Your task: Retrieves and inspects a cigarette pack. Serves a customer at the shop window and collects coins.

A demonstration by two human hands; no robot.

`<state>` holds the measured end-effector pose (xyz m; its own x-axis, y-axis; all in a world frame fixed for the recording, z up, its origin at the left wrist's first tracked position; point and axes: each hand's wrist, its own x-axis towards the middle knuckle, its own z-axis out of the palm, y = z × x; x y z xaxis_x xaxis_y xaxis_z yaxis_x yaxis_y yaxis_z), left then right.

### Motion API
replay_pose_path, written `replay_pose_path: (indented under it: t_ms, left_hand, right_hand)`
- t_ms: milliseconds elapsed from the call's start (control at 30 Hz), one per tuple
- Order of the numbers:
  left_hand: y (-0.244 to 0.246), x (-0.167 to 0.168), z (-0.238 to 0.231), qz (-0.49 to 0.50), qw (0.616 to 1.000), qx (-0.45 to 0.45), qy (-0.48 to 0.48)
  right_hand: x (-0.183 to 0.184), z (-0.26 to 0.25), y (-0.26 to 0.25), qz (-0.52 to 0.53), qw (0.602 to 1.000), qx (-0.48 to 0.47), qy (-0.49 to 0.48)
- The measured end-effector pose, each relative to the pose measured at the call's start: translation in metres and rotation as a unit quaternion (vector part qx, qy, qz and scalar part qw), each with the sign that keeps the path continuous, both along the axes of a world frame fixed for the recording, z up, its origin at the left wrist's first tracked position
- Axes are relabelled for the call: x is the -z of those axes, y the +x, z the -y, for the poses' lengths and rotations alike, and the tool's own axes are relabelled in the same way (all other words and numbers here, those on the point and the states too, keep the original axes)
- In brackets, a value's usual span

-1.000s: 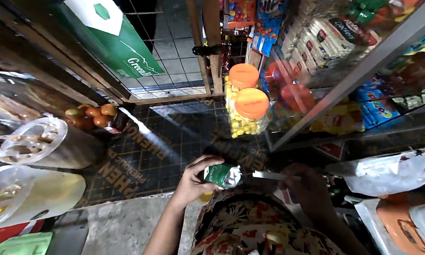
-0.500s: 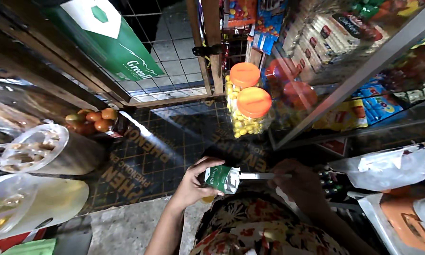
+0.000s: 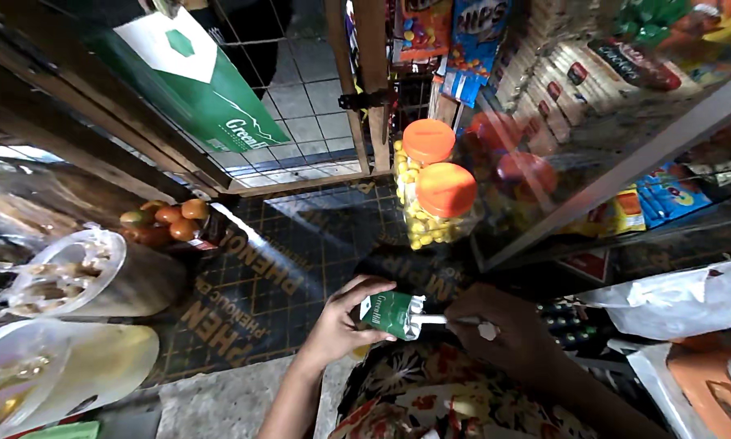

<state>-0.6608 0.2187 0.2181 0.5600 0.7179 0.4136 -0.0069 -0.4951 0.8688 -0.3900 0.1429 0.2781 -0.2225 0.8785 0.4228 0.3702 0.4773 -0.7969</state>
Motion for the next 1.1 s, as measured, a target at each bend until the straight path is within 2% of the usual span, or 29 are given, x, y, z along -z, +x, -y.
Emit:
replay_pose_path:
  t_ms: [100,233,300,433,567,600,700,767,833,900,967,1000,1100]
  left_hand:
    - [0.005,-0.003,-0.002,-0.001,1.000,-0.001,0.002]
    - [0.017,-0.007,-0.006,0.073,0.996,0.021,-0.047]
    - [0.022,-0.012,-0.010,0.087,0.993,0.055,-0.052]
    - [0.020,-0.027,-0.028,0.030,0.990,0.120,-0.067]
    - [0.009,-0.036,-0.061,-0.101,0.978,0.176,-0.049]
    - [0.005,-0.037,-0.070,-0.126,0.976,0.168,-0.048]
    - [-0.005,-0.041,-0.092,-0.164,0.980,0.098,-0.054]
    - [-0.003,-0.050,-0.104,-0.163,0.986,0.012,-0.028]
    - [0.010,-0.061,-0.116,-0.169,0.980,-0.099,0.024]
    - [0.029,-0.075,-0.133,-0.215,0.959,-0.176,0.051]
    - [0.050,-0.089,-0.155,-0.289,0.935,-0.203,0.044]
    - [0.061,-0.092,-0.167,-0.321,0.923,-0.207,0.042]
    - [0.086,-0.087,-0.199,-0.376,0.899,-0.221,0.026]
  right_hand:
    - [-0.013,-0.014,-0.015,0.034,0.999,-0.035,0.012]
    - [-0.008,-0.041,-0.032,0.172,0.973,-0.051,0.142]
    - [0.003,-0.053,-0.037,0.189,0.961,-0.068,0.189]
    - [-0.001,-0.059,-0.035,0.190,0.966,-0.100,0.142]
    - [0.026,-0.060,-0.032,0.093,0.994,-0.045,0.031]
    - [0.035,-0.060,-0.032,0.080,0.996,-0.033,0.004]
    - [0.055,-0.060,-0.026,0.138,0.989,-0.040,-0.025]
    - [0.041,-0.063,-0.028,0.151,0.988,-0.022,-0.011]
    - [0.011,-0.075,-0.035,0.186,0.982,0.025,0.028]
    - [-0.025,-0.097,-0.046,0.217,0.970,0.077,0.078]
    - [-0.059,-0.129,-0.060,0.240,0.955,0.139,0.104]
    - [-0.074,-0.146,-0.067,0.259,0.948,0.168,0.079]
    - [-0.104,-0.199,-0.077,0.327,0.914,0.217,-0.100]
